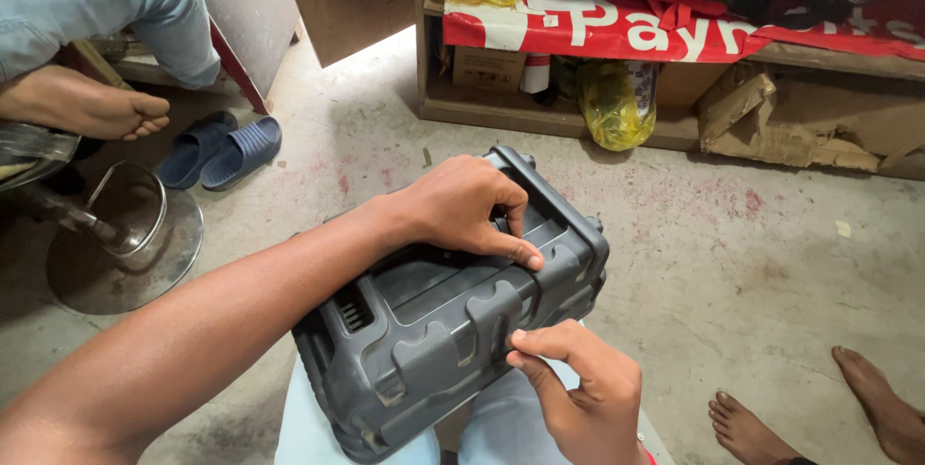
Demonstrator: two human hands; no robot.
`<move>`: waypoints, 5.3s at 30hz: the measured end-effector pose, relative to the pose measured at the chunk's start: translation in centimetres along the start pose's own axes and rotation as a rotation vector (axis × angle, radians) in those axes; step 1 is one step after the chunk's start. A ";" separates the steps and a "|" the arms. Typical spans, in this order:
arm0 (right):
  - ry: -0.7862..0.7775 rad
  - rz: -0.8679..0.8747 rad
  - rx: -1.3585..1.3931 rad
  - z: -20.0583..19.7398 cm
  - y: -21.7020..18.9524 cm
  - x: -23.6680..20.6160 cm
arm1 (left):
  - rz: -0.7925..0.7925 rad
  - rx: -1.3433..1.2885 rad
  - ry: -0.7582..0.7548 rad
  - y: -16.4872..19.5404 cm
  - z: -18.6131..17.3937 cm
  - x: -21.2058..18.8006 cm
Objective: The person sits on the floor with a black speaker box on their lap, unscrews the back panel by hand and removes it to expose the speakers and wiring, then uses a screwdriver to unscrew the speaker drivers from the panel.
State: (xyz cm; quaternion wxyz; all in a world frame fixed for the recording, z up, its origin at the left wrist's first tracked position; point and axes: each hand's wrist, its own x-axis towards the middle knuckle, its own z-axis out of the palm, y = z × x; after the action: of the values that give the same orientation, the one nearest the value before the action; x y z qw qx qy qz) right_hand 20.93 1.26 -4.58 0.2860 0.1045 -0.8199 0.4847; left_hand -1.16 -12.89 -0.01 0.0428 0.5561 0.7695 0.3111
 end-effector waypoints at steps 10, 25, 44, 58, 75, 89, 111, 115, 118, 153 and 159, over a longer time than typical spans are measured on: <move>-0.034 -0.060 0.042 0.1 0.0 -0.6 | 0.005 -0.002 0.006 0.1 0.0 0.0; -0.077 -0.012 0.040 0.0 -0.9 -0.5 | -0.003 0.005 0.004 0.3 0.1 0.1; 0.017 0.009 0.022 0.3 0.1 -1.5 | -0.011 0.010 -0.012 0.1 0.2 0.0; -0.066 -0.098 0.006 0.0 -1.0 -0.5 | -0.007 0.018 -0.003 0.2 0.1 0.0; -0.055 -0.003 -0.055 0.1 -0.7 -1.0 | 0.012 0.018 0.007 0.2 0.1 0.1; -0.105 -0.172 0.013 -0.3 -1.5 -0.3 | 0.012 0.009 0.005 0.2 0.2 -0.1; -0.008 -0.036 0.085 0.0 0.0 -1.7 | 0.009 0.003 0.005 0.2 0.2 0.0; -0.011 0.004 0.144 0.0 -0.3 -1.7 | 0.002 0.015 0.000 0.2 0.2 0.0; 0.008 0.001 0.173 -0.2 -0.5 -1.5 | 0.008 0.014 0.008 0.3 0.2 0.0; -0.188 -0.218 0.275 6.3 -5.2 -2.4 | 0.037 -0.028 0.028 0.3 0.7 0.9; -0.212 -0.261 0.266 6.2 -5.8 -2.1 | 0.047 -0.044 0.032 0.4 0.5 1.0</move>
State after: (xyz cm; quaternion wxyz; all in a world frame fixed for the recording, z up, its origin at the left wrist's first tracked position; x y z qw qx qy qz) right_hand 22.99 -7.20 -3.74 0.2421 0.2973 -0.7536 0.5339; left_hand -1.01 -11.67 0.04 0.0351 0.5677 0.7500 0.3376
